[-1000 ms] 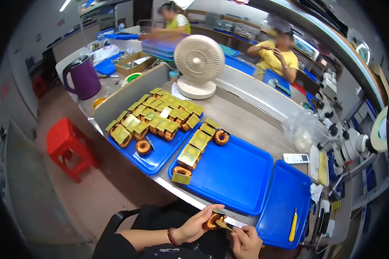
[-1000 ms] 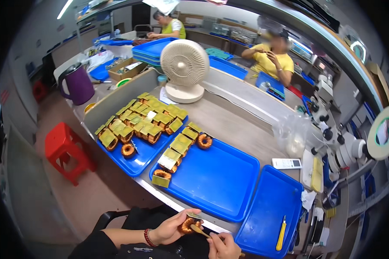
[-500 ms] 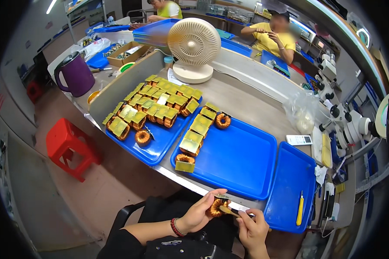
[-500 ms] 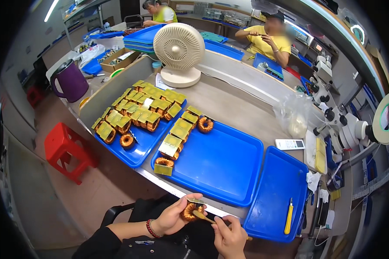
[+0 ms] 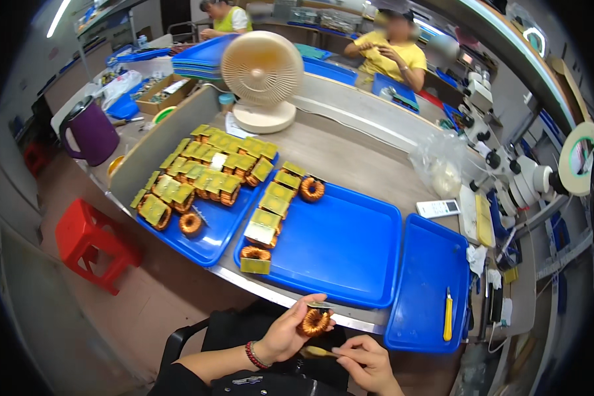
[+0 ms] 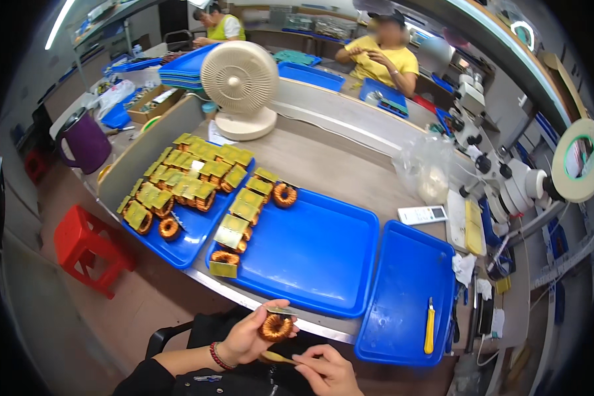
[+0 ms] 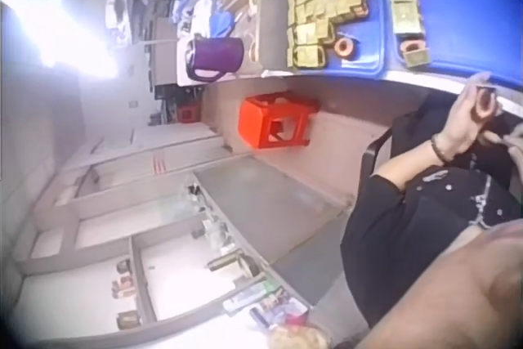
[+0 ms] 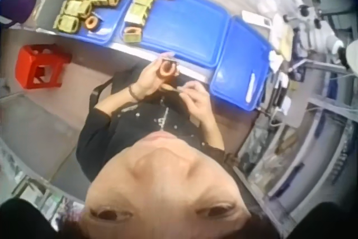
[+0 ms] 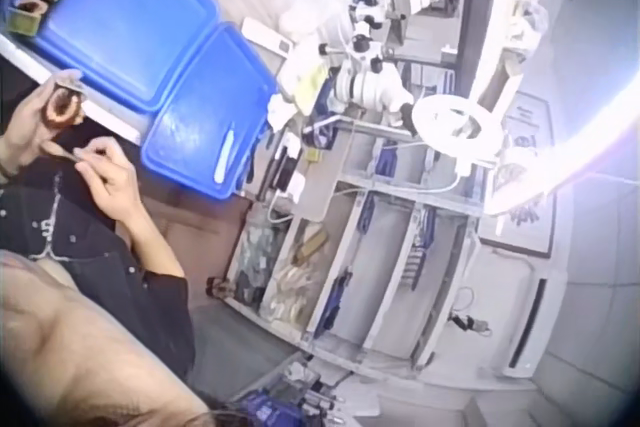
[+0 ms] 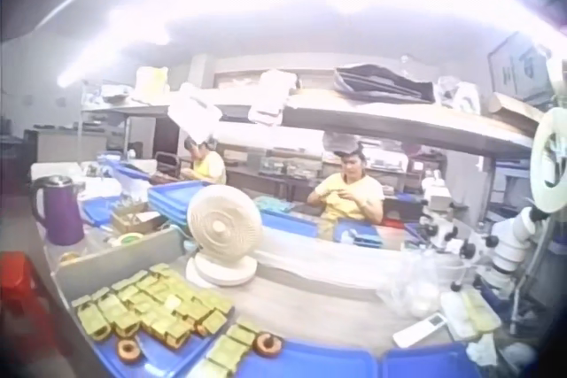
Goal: The person cleans copper-wound toroidal inductors using a small brush. They pick up each component from a blue tray, brush the copper windings and the yellow core, and place the cleaned item back on the tray. The person occasionally uses pliers to adjust the component before brushing.
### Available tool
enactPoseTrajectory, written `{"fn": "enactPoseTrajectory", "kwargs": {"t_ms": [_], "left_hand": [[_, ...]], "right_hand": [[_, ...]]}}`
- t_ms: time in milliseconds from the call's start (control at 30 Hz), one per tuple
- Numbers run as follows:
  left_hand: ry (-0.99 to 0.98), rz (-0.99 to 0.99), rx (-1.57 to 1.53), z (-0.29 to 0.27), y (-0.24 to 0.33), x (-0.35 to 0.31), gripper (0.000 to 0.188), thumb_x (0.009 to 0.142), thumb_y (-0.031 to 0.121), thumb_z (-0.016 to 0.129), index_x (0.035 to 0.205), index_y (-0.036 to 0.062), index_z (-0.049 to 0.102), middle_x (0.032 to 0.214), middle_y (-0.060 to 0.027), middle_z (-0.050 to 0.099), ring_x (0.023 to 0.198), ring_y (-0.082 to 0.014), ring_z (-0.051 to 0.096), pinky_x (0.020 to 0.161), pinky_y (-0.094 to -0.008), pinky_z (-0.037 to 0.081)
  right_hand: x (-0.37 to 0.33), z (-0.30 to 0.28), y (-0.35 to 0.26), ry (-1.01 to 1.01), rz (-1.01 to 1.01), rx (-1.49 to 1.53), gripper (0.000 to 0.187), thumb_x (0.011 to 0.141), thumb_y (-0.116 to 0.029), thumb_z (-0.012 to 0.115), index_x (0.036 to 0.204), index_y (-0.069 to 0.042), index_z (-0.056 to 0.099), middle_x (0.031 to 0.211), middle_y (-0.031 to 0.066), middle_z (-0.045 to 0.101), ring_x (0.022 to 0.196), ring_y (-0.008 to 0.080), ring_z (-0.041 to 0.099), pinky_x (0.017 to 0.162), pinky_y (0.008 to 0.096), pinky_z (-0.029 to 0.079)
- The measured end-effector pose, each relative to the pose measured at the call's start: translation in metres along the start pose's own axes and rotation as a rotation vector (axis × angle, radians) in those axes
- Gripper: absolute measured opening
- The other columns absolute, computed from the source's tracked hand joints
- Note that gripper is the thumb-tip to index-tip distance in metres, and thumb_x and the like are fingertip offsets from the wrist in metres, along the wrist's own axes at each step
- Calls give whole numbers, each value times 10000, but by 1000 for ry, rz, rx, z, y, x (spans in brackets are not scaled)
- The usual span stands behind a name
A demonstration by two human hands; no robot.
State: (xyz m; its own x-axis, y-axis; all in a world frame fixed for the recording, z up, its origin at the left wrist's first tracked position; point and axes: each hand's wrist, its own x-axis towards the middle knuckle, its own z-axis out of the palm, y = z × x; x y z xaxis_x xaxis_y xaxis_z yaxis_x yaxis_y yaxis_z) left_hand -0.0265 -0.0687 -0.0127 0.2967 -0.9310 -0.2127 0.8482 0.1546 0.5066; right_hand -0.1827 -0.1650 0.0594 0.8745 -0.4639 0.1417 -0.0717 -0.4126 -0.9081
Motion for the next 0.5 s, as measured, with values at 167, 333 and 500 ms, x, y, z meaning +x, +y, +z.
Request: {"fn": "enactPoseTrajectory", "kwargs": {"t_ms": [167,333,500], "left_hand": [[7,-91,-107,7,-2,0,446,966,338,253,1292,42,320,1170,-188,493,1087,-297,504,970,-423,373],[-63,-133,-195,2,-2,0,446,966,337,242,1298,50,320,1187,-193,488,1135,-319,470,1001,-450,341],[-86,-193,-219,5,-3,0,447,969,329,248,1306,43,316,1198,-198,482,1142,-308,467,1007,-424,344]], "right_hand": [[-1,-4,36,319,-152,-591,199,639,-13,719,822,-85,689,905,97,563,469,114,483,437,236,382],[-6,-11,25,434,-240,-495,198,645,-30,720,835,-64,680,895,96,548,489,84,466,452,212,367],[0,-8,35,377,-227,-722,216,622,-51,737,826,-99,685,883,85,563,443,117,454,422,237,364]]}}
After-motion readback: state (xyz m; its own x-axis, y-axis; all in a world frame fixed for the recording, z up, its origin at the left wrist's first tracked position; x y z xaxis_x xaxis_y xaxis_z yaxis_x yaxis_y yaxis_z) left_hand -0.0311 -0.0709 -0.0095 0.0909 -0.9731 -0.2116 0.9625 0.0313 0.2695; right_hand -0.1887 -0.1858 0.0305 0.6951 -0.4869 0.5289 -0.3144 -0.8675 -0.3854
